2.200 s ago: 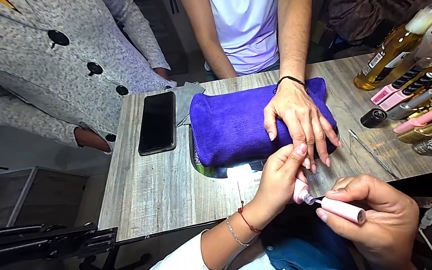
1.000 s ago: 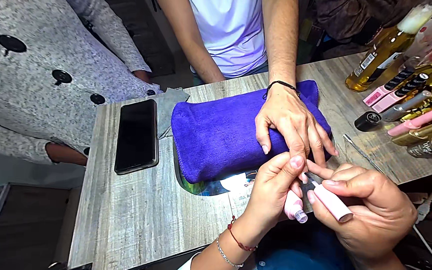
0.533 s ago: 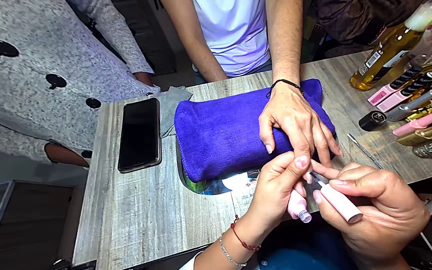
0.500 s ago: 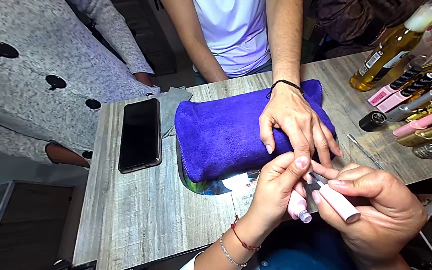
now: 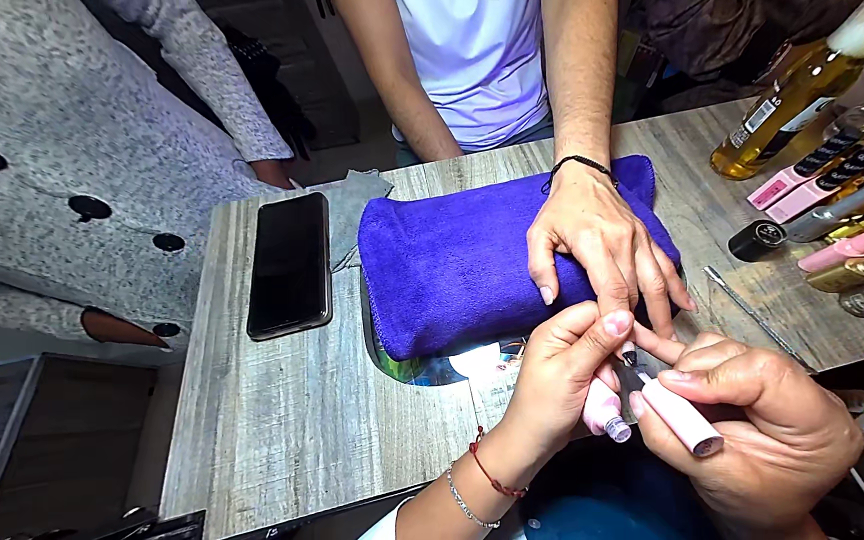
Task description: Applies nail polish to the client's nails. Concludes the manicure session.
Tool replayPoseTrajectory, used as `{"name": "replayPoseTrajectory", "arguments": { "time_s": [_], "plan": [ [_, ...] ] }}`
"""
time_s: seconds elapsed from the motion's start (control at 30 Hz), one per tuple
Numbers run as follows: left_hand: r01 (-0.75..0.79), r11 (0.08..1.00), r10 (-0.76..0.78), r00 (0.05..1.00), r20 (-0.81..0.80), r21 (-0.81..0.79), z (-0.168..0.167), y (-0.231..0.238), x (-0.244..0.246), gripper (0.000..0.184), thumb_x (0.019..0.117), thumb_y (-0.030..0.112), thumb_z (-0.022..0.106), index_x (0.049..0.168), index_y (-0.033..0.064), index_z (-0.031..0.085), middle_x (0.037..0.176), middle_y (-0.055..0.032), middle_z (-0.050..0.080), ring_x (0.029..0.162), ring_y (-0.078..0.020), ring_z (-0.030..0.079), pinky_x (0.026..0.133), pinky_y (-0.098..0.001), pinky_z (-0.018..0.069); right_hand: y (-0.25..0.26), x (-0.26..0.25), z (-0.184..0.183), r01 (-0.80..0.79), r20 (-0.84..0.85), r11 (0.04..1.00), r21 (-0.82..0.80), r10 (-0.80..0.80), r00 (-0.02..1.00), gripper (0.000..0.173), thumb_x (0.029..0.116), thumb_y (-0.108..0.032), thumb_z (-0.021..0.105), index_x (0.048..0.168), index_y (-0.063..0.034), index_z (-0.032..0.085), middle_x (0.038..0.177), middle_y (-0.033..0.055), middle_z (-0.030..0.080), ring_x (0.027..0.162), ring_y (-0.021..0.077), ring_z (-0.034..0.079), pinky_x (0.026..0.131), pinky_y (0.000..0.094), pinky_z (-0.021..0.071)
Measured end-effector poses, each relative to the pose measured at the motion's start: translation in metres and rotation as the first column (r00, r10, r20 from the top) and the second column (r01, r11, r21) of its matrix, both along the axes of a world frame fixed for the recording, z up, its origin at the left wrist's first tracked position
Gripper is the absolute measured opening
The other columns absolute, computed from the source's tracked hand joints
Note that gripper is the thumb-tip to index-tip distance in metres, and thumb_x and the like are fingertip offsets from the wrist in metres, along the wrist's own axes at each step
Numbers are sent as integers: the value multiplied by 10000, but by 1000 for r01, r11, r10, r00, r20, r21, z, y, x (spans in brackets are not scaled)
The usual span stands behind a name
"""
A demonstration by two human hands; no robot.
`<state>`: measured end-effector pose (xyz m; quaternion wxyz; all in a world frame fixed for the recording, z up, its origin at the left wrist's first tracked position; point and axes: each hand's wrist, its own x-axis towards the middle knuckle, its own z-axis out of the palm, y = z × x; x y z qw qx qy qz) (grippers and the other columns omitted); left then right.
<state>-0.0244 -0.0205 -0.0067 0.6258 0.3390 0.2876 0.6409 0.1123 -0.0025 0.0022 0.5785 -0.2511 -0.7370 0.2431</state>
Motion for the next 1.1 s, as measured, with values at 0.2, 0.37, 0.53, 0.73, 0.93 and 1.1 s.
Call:
{"name": "replayPoseTrajectory", "arguments": {
  "time_s": [0.2,0.37,0.53,0.73,0.93,1.1],
  "plan": [
    [-10,1000,10,1000,-12,-20,1,-1,0,303,1082,196,496,831,79,619,546,-5,504,418,-19,472,421,-149,441,-4,2,-3,-9,16,1000,-2,9,1000,219,741,-106,775,849,-166,595,763,-101,578,752,-4,638,915,330,636],
    [15,1000,-15,1000,-2,-16,1,-2,-1,315,1087,230,489,849,76,626,540,-1,500,420,-16,485,423,-150,450,-2,2,0,-91,-123,993,-76,81,989,234,746,-91,785,906,-179,639,784,-112,604,751,-1,649,882,317,643],
    [36,999,-36,999,-4,-1,-1,-1,-2,346,1102,261,446,862,90,627,563,7,537,432,-14,521,427,-150,473,2,2,4,-189,-274,957,-222,125,954,334,732,-44,828,1005,-198,712,901,-120,688,855,30,710,916,312,642],
    [43,999,-43,999,10,-2,-1,-2,-2,358,1106,270,427,870,89,625,546,11,524,422,-13,513,418,-150,464,2,0,4,-194,-264,950,-245,127,956,340,731,-36,830,1001,-206,715,915,-121,700,874,27,713,916,295,636],
    [41,999,-41,999,13,3,-1,-2,-2,347,1107,277,430,880,93,617,536,3,521,428,-20,528,433,-155,475,1,1,2,-174,-219,961,-216,126,968,300,711,-41,810,948,-186,699,872,-118,688,864,32,712,944,331,634],
    [40,999,-40,999,7,17,-1,-2,-3,377,1110,278,414,850,100,620,531,18,512,436,-6,519,449,-141,471,-1,3,-2,-184,-191,966,-180,149,970,257,720,-59,796,915,-173,674,817,-114,650,819,14,694,955,352,631]
  ]
}}
